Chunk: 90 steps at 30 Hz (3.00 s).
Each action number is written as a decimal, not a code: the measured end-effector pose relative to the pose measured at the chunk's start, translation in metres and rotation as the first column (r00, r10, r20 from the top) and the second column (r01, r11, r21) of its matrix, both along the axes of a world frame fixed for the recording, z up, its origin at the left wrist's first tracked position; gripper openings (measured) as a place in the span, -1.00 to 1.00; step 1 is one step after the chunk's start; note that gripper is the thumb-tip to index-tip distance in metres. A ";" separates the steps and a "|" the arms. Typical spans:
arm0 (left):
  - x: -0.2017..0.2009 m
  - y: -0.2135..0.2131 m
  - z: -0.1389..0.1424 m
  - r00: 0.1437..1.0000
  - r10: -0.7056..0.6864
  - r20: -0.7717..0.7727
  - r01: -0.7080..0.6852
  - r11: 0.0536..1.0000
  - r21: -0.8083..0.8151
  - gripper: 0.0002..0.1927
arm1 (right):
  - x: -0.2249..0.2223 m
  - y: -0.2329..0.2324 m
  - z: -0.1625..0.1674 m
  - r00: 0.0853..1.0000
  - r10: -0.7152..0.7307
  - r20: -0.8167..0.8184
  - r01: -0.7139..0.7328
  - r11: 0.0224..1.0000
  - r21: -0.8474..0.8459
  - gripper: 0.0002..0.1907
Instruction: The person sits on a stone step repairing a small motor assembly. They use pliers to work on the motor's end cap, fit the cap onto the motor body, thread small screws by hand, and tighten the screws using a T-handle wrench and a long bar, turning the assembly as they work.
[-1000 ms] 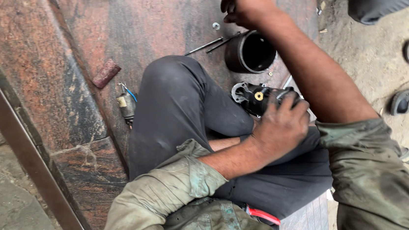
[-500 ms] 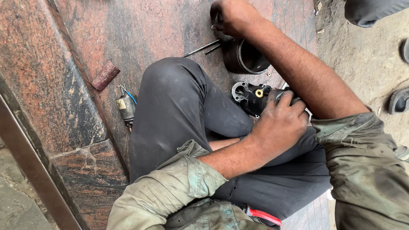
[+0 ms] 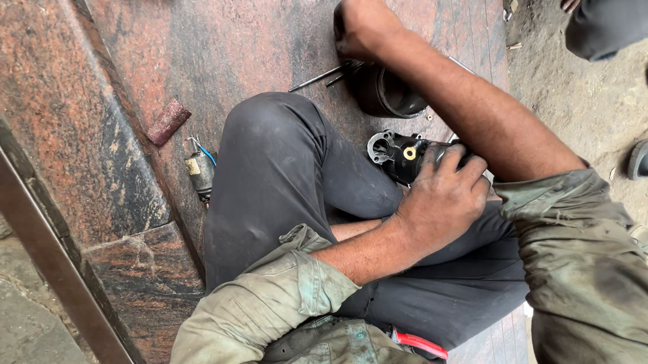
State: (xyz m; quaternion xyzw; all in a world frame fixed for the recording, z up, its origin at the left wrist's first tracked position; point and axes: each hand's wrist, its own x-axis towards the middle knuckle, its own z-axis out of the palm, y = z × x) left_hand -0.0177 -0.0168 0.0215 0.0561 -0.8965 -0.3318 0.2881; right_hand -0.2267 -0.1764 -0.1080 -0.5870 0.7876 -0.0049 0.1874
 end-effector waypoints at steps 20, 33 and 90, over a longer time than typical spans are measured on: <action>0.003 0.007 0.022 0.989 -0.082 0.123 0.082 0.997 0.001 -0.93 | 0.057 0.324 0.136 -0.017 -0.364 0.931 0.987 0.143 0.074 -0.81; -0.004 -0.026 0.018 0.989 -0.140 0.053 0.117 0.944 0.307 -0.66 | 0.086 0.340 0.135 -0.094 -0.317 0.944 0.946 0.268 0.184 -0.83; -0.016 -0.042 0.021 0.961 -0.272 0.051 0.243 0.918 0.314 -0.79 | 0.120 0.310 0.181 0.410 -0.509 0.757 0.897 0.373 -0.236 -0.65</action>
